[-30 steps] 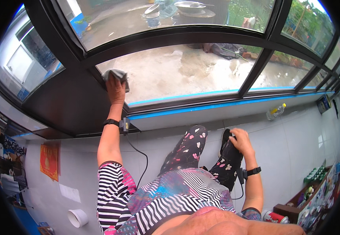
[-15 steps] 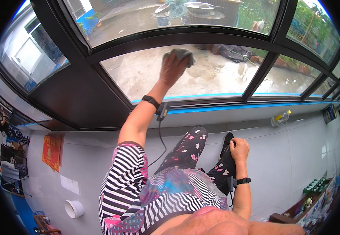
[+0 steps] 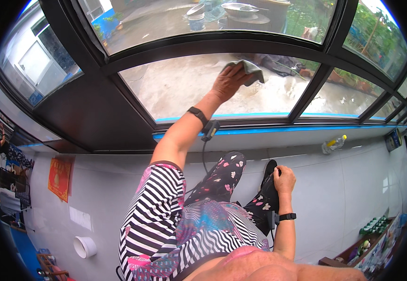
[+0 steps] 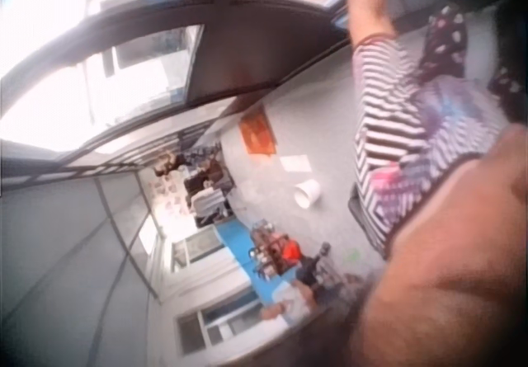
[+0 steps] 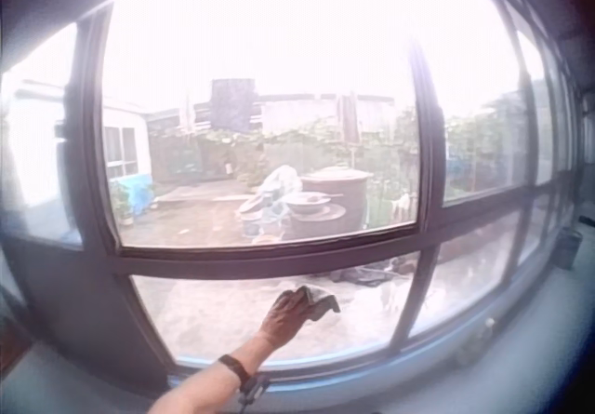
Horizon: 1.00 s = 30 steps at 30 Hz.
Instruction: The person cleans a large window and its frame using a cloth. They wipe the glass surface and the frame edges, then climb onto a small stool to reach higher sections of the window. The person continues wiping the window and frame with the cloth throughout the video.
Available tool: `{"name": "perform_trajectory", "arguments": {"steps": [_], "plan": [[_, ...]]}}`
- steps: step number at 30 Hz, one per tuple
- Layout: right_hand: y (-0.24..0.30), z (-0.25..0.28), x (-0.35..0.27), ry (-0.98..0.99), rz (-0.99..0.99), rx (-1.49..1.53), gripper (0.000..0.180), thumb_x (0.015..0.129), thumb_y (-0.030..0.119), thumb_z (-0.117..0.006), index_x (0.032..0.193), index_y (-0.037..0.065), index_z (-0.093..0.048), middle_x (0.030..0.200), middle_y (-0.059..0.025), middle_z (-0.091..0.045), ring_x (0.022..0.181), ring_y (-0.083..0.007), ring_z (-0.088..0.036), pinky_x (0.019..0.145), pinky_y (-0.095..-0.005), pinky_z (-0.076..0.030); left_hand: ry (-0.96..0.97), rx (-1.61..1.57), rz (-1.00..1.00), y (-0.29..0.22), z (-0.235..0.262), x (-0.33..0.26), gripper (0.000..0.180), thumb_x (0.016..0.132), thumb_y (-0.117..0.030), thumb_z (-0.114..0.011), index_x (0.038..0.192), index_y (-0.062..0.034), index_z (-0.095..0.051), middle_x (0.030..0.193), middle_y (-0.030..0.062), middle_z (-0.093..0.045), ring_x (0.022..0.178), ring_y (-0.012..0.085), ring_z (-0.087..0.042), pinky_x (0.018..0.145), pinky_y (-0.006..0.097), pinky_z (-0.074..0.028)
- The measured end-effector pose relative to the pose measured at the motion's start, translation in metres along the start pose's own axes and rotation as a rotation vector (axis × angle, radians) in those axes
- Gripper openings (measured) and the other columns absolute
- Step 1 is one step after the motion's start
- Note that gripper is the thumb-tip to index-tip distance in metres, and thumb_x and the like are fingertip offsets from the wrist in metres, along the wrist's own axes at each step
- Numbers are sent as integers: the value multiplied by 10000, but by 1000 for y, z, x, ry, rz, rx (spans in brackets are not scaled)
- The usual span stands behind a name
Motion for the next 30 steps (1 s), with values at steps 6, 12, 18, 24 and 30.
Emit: {"name": "perform_trajectory", "arguments": {"steps": [6, 12, 18, 24, 30], "plan": [[5, 2, -4, 5, 27, -6, 147, 844, 226, -663, 863, 93, -724, 903, -83, -700, 906, -308, -644, 806, -428, -511, -15, 99, 147, 75, 66, -56, 491, 788, -212, -664, 1274, -259, -610, 1197, 33, -568, 1232, 287, -468, 1020, 464, -403], [10, -8, -1, 17, 86, -43, 131, 835, 225, -679, 845, 100, -716, 937, -46, -699, 971, -267, -625, 882, -415, -474, 39, 252, 572, 179, 101, -181, 561, 859, -331, -668, 1360, -128, -521, 1314, 144, -539, 1256, 406, -446, 1088, 506, -359], [35, -21, 7, 55, 189, -96, 145, 829, 242, -682, 849, 104, -723, 923, -43, -696, 960, -269, -622, 865, -421, -473, -130, 239, 906, 227, 148, -256, 532, 776, -121, -724, 1240, -41, -477, 1320, 215, -465, 1196, 436, -475, 1004, 485, -428], [64, -43, 17, 114, 288, -131, 163, 824, 258, -692, 860, 104, -732, 930, -54, -701, 965, -256, -623, 877, -407, -456, 271, -334, 1155, 205, 99, -298, 228, 813, -199, -630, 954, -20, -627, 863, 227, -671, 862, 412, -656, 761, 474, -525], [93, -71, 31, 155, 396, -94, 176, 838, 262, -679, 848, 92, -723, 872, -60, -700, 935, -256, -629, 872, -407, -453, 616, -810, 1079, 108, 65, -271, 292, 887, -280, -631, 949, 4, -655, 796, 137, -681, 736, 223, -662, 672, 359, -511]]}}
Point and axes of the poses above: each hand's wrist, its own x-axis towards the middle knuckle, its own z-axis out of the back of the hand, y = z × x, the point moved 7 cm from there along x, towards the middle knuckle
